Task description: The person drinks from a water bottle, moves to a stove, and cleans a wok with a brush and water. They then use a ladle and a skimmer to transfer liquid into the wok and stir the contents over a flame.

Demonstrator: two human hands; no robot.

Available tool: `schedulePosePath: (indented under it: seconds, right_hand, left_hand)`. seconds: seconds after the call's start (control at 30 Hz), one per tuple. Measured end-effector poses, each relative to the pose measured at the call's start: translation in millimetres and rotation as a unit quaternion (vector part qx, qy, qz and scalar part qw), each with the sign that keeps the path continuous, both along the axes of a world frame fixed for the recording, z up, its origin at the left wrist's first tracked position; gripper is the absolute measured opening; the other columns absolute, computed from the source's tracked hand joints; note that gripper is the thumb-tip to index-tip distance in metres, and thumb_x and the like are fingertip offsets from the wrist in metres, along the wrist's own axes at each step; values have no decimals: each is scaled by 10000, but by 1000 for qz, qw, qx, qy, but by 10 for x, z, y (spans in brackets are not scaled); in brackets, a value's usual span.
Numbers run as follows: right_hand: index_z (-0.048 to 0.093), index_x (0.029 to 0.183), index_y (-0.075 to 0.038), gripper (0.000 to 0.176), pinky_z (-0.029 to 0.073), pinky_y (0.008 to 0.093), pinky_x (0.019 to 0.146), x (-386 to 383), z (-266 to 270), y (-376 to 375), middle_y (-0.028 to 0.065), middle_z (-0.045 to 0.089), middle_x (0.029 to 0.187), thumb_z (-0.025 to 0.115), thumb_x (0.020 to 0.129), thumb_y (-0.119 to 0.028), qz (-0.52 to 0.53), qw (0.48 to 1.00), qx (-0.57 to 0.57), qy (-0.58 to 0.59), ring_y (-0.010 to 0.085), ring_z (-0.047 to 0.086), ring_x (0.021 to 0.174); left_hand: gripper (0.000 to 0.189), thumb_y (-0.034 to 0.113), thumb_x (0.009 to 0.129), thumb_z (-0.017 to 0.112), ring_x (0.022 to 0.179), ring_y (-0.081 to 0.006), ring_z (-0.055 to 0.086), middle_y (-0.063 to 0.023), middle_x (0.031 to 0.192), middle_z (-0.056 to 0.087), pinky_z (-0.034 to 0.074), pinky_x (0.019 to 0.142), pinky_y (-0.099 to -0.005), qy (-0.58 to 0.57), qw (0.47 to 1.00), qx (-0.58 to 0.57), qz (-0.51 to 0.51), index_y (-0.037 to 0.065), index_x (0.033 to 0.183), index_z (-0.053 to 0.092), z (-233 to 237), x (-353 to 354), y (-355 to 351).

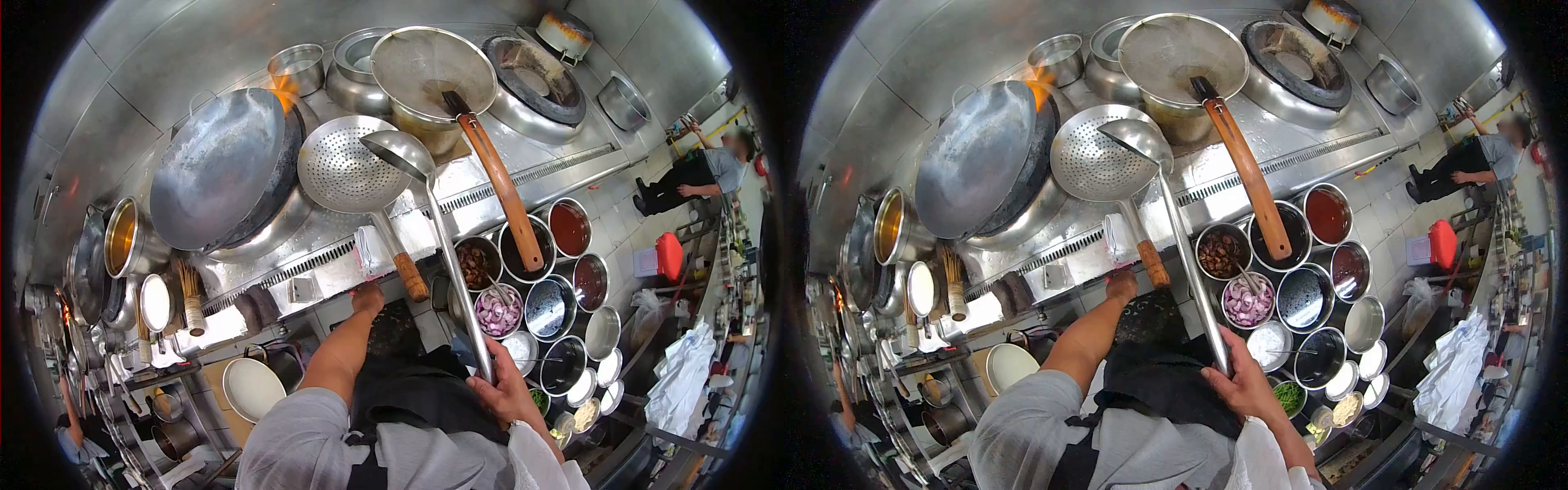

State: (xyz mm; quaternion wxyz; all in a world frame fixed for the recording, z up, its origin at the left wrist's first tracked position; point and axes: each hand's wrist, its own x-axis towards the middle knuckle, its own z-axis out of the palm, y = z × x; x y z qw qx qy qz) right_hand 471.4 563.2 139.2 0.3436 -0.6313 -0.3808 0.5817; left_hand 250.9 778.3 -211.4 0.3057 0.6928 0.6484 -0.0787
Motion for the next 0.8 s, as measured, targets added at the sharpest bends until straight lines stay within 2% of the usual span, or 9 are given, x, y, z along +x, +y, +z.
schedulePosePath:
  seconds: [0.33,0.43,0.57,0.63,0.67,0.7,0.73,0.77,0.8]
  right_hand:
    - [291,1457,-89,717,400,220,648,-13,28,38,-14,474,840,674,856,-13,-3,1000,-8,10,74,448,738]
    - [292,1461,-94,715,430,239,745,-2,51,38,12,526,943,668,857,-15,2,999,-35,3,100,498,842]
    - [265,1465,-65,717,364,309,1003,28,-40,37,111,448,1333,664,871,-94,34,997,66,10,185,438,1224]
    - [257,1463,-47,705,345,335,1041,49,130,133,134,432,1350,649,886,-145,76,989,112,-58,199,424,1247]
    - [255,1464,-47,703,339,340,1048,44,195,188,140,434,1346,643,890,-160,70,989,130,-13,208,414,1258]
    - [253,1465,-47,701,333,345,1055,39,249,253,147,437,1342,637,893,-174,61,986,152,30,217,404,1269]
    - [214,1480,-63,724,403,300,915,18,283,351,93,467,1193,633,900,-173,75,975,206,44,162,474,1079]
    - [176,1494,-79,747,472,256,774,2,318,428,39,498,1045,629,907,-171,93,960,258,58,107,544,889]
    - [132,1504,-104,759,469,239,672,-22,436,451,30,486,1002,609,918,-180,111,962,199,154,91,531,767]
  left_hand:
    - [350,196,918,458,1169,-336,570,-208,1252,586,492,936,-421,27,997,-54,-41,42,1202,594,236,29,48]
    - [362,186,918,450,1170,-335,570,-216,1237,592,479,956,-428,33,998,-24,-53,40,1223,579,53,1,50]
    - [387,220,926,422,1185,-335,561,-209,1277,569,453,973,-448,9,999,43,-10,56,1244,567,78,-4,0]
    - [413,253,930,401,1218,-334,536,-171,1312,559,415,1001,-462,65,995,42,-69,85,1274,558,-23,-14,52]
    - [436,311,949,392,1249,-321,511,-162,1343,539,403,1016,-464,32,997,48,-50,125,1316,539,382,69,-9]
    - [465,368,958,382,1269,-315,493,-157,1365,521,392,1028,-471,26,998,15,-51,139,1338,523,106,0,34]
    - [497,426,967,371,1289,-310,476,-152,1388,503,381,1040,-478,24,998,-20,-53,154,1359,507,-147,-32,92]
    - [602,544,968,311,1319,-296,447,-148,1413,479,327,1085,-494,0,999,-39,-20,138,1378,483,90,4,12]
    - [602,544,968,311,1319,-296,447,-148,1413,479,327,1085,-494,-4,997,-39,-60,138,1378,483,149,249,9]
